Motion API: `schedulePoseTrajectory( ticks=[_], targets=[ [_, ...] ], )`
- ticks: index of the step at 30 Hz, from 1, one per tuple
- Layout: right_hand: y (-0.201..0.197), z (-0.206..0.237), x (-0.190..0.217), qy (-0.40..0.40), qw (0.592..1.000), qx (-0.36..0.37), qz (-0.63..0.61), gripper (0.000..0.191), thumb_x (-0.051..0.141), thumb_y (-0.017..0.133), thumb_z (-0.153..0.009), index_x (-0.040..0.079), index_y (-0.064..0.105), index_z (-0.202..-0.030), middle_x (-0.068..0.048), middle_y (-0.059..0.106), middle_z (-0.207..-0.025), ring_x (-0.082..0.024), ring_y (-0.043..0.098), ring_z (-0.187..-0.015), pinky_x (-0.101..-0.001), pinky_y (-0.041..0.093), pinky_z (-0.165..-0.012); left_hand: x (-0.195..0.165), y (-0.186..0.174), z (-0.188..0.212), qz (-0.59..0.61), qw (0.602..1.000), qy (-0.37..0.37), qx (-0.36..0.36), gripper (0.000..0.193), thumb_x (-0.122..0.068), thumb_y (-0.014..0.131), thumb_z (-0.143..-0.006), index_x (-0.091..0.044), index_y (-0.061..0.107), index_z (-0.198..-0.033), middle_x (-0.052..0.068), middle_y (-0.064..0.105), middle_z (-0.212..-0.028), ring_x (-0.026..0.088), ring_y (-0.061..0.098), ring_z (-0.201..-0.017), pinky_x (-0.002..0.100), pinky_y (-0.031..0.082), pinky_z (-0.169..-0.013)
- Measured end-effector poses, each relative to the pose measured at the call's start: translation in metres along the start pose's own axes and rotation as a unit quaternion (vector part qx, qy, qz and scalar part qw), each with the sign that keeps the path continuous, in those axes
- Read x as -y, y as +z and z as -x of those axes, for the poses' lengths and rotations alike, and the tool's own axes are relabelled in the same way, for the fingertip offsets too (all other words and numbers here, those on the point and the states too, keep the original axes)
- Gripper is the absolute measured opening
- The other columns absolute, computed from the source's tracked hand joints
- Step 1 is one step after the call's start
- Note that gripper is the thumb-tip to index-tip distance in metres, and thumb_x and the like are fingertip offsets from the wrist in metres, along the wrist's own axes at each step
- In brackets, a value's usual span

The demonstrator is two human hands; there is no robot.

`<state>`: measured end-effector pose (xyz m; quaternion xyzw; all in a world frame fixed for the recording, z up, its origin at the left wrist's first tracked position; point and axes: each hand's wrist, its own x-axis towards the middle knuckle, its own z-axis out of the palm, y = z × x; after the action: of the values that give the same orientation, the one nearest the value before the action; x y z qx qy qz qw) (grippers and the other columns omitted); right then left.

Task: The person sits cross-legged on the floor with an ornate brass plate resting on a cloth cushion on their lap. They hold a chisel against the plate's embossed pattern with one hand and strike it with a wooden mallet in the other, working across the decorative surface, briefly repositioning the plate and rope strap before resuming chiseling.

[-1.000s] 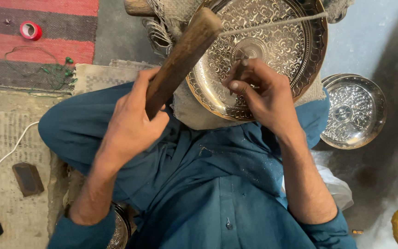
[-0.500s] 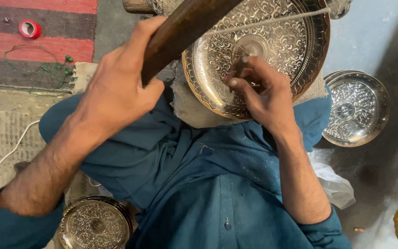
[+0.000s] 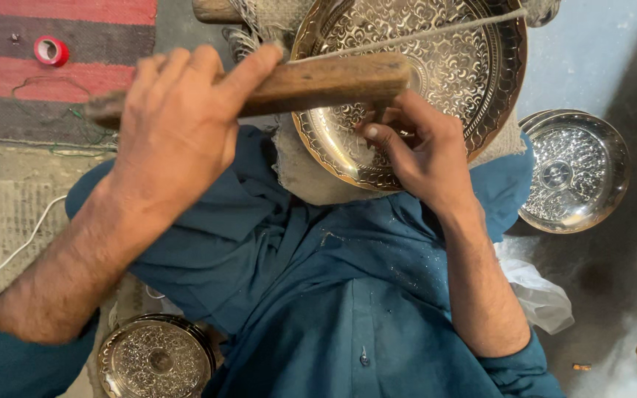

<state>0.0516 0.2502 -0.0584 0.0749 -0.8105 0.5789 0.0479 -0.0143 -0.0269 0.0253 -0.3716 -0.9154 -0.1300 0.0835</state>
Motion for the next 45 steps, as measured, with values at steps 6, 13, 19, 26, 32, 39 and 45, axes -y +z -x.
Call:
schedulePoseTrajectory(
  ticks=[6,13,19,26,32,39,45],
  targets=[
    [0.001,0.001,0.002,0.004,1.0,0.002,0.017,0.026,-0.004,0.069,-0.101,0.0,0.063,-0.126,-0.008,0.078,-0.103,-0.014,0.076,-0.099,-0.0284,0.063,-0.087,0.002,0.003,0.002,0.0,1.0,-0.01,0.001,0.074,0.001,0.072,-0.085,-0.019,0.051,-0.153,0.014,0.057,-0.099,0.037,0.061,-0.098,0.05,0.048,-0.088],
    [0.001,-0.001,0.002,0.003,1.0,0.003,0.004,0.028,-0.004,0.069,-0.101,-0.001,0.062,-0.127,-0.006,0.075,-0.097,-0.011,0.073,-0.092,-0.0259,0.06,-0.081,0.003,0.004,-0.001,-0.079,0.997,-0.01,0.021,0.072,0.001,0.072,-0.087,-0.022,0.051,-0.151,0.013,0.06,-0.097,0.036,0.062,-0.098,0.051,0.05,-0.09],
    [0.004,0.0,0.001,0.049,0.993,-0.014,-0.107,0.026,-0.004,0.067,-0.104,0.0,0.06,-0.129,-0.005,0.074,-0.103,-0.009,0.069,-0.094,-0.0241,0.058,-0.081,0.004,0.0,0.005,0.196,0.978,-0.066,0.001,0.067,0.002,0.066,-0.085,-0.012,0.043,-0.147,0.022,0.063,-0.118,0.047,0.064,-0.11,0.052,0.052,-0.088],
    [0.01,0.004,0.001,0.032,0.998,-0.038,-0.041,0.021,-0.005,0.069,-0.103,-0.001,0.06,-0.121,-0.006,0.075,-0.101,-0.011,0.072,-0.09,-0.0251,0.06,-0.079,-0.001,0.001,0.007,0.157,0.982,-0.096,0.035,0.069,0.003,0.064,-0.082,-0.015,0.044,-0.146,0.022,0.067,-0.104,0.048,0.066,-0.096,0.055,0.052,-0.078],
    [0.011,0.005,0.001,0.019,0.998,-0.046,-0.035,0.021,-0.005,0.069,-0.103,0.0,0.06,-0.122,-0.007,0.075,-0.103,-0.011,0.073,-0.094,-0.0261,0.06,-0.084,0.001,-0.009,0.0,0.087,0.993,-0.069,0.032,0.076,0.003,0.066,-0.083,-0.02,0.043,-0.152,0.021,0.064,-0.102,0.047,0.066,-0.094,0.055,0.051,-0.078],
    [0.012,0.004,0.002,0.033,0.997,-0.064,0.002,0.024,-0.002,0.073,-0.1,0.0,0.063,-0.122,-0.006,0.076,-0.099,-0.009,0.071,-0.09,-0.0236,0.058,-0.078,0.002,-0.016,-0.015,0.068,0.996,-0.001,0.053,0.074,0.003,0.065,-0.083,-0.018,0.041,-0.15,0.018,0.063,-0.102,0.042,0.065,-0.095,0.053,0.048,-0.079],
    [0.013,0.004,0.0,0.035,0.997,-0.073,0.011,0.024,-0.002,0.075,-0.099,0.0,0.063,-0.121,-0.005,0.075,-0.098,-0.008,0.07,-0.091,-0.0232,0.057,-0.079,0.004,-0.014,-0.011,-0.054,0.997,0.037,0.031,0.071,0.001,0.07,-0.087,-0.018,0.048,-0.152,0.014,0.062,-0.099,0.036,0.063,-0.096,0.05,0.048,-0.085]
  ],
)
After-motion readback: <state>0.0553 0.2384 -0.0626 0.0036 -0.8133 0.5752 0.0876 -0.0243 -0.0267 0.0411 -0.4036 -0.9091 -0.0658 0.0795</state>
